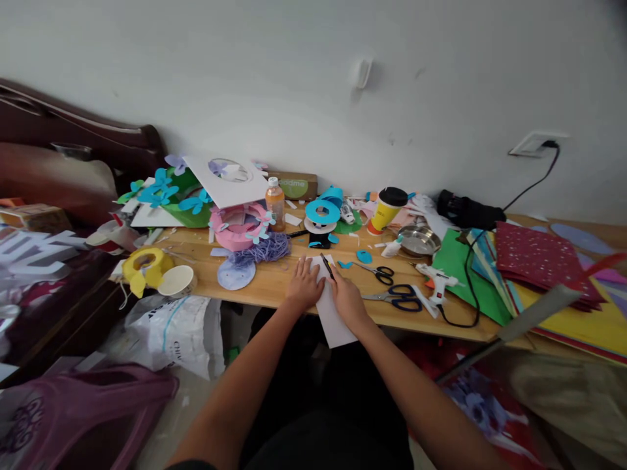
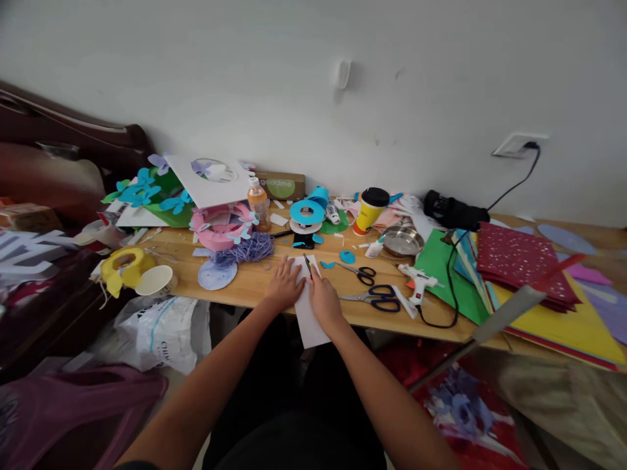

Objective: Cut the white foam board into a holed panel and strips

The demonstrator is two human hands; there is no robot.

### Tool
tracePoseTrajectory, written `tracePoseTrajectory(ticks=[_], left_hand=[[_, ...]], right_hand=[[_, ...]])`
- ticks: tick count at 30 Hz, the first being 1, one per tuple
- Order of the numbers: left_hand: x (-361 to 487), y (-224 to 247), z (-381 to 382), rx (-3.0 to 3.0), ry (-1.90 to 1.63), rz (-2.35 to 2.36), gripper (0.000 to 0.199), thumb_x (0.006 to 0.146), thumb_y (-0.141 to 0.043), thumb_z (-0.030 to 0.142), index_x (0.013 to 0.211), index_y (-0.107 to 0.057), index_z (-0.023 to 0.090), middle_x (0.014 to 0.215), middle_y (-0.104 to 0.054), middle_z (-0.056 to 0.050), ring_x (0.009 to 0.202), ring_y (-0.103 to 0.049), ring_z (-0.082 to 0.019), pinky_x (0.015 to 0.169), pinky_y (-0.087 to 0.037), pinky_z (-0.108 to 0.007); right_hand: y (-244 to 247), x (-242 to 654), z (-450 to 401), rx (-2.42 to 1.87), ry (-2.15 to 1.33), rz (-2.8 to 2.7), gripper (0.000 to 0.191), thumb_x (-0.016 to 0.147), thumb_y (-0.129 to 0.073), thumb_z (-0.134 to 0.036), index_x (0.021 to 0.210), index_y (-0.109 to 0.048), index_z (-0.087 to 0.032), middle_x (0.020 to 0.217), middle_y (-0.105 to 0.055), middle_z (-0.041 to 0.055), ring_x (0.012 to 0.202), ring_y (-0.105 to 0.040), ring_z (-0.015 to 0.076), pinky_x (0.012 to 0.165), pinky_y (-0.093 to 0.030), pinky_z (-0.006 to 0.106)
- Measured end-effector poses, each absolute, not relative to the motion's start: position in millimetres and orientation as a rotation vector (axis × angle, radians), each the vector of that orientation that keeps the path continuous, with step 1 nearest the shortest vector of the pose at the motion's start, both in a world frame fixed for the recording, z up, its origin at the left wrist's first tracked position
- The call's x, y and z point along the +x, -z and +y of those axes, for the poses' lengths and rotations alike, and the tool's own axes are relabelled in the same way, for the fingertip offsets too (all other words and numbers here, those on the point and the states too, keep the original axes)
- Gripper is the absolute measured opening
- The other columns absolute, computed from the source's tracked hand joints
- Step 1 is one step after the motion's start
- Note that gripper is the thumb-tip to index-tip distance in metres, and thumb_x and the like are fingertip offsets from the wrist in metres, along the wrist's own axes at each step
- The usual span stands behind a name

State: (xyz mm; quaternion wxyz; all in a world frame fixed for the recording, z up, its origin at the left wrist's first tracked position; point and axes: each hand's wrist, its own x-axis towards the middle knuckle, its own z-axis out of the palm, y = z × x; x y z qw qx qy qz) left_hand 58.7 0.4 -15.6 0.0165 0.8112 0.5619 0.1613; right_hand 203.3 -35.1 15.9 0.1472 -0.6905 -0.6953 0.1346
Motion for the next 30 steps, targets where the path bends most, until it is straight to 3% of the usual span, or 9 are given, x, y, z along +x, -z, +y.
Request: tracePoseTrajectory(ticks=[4,9,22,30], left_hand=[[55.7,22.0,5.2,2.548,-0.513,1.682,0.052,0.1,-0.038,0.041,0.14,-0.05,0.01,0.158,-0.039,-0.014,0.149,-0.03,-0.025,0.123,-0.021,-0.041],[57.5,26.6,5.5,2.538,-0.517,1.677,0.059,0.1,-0.037,0.043,0.149,-0.039,0.01,0.16,-0.035,-0.013,0.15,-0.026,-0.024,0.124,-0.02,-0.041],[59.2,21.0,5.9,2.533,-0.397,1.664,0.063,0.101,-0.032,0.044,0.155,-0.03,0.012,0.163,-0.028,-0.009,0.153,-0.019,-0.024,0.125,-0.011,-0.041],[63.7,17.7,6.5,2.47,-0.383,1.701,0.057,0.102,-0.029,0.036,0.155,-0.033,0.017,0.163,-0.03,-0.008,0.151,-0.023,-0.023,0.123,-0.018,-0.043]], right_hand=[[-14.3,200.7,-37.3,-2.038,-0.361,-2.011,0.051,0.105,-0.032,-0.034,0.154,-0.036,-0.02,0.105,-0.069,0.0167,0.097,-0.068,0.0286,0.085,-0.049,0.037],[-15.0,201.6,-37.0,-2.045,-0.361,-2.03,0.051,0.106,-0.03,-0.036,0.154,-0.035,-0.022,0.105,-0.068,0.0152,0.098,-0.067,0.0277,0.085,-0.049,0.036],[-17.1,196.6,-32.3,-2.062,-0.358,-2.096,0.053,0.105,-0.024,-0.039,0.155,-0.032,-0.021,0.106,-0.064,0.0172,0.091,-0.068,0.0286,0.08,-0.05,0.037],[-26.6,198.7,-32.2,-2.073,-0.361,-2.154,0.053,0.106,-0.023,-0.039,0.155,-0.031,-0.02,0.105,-0.065,0.0172,0.093,-0.068,0.0284,0.082,-0.05,0.036]])
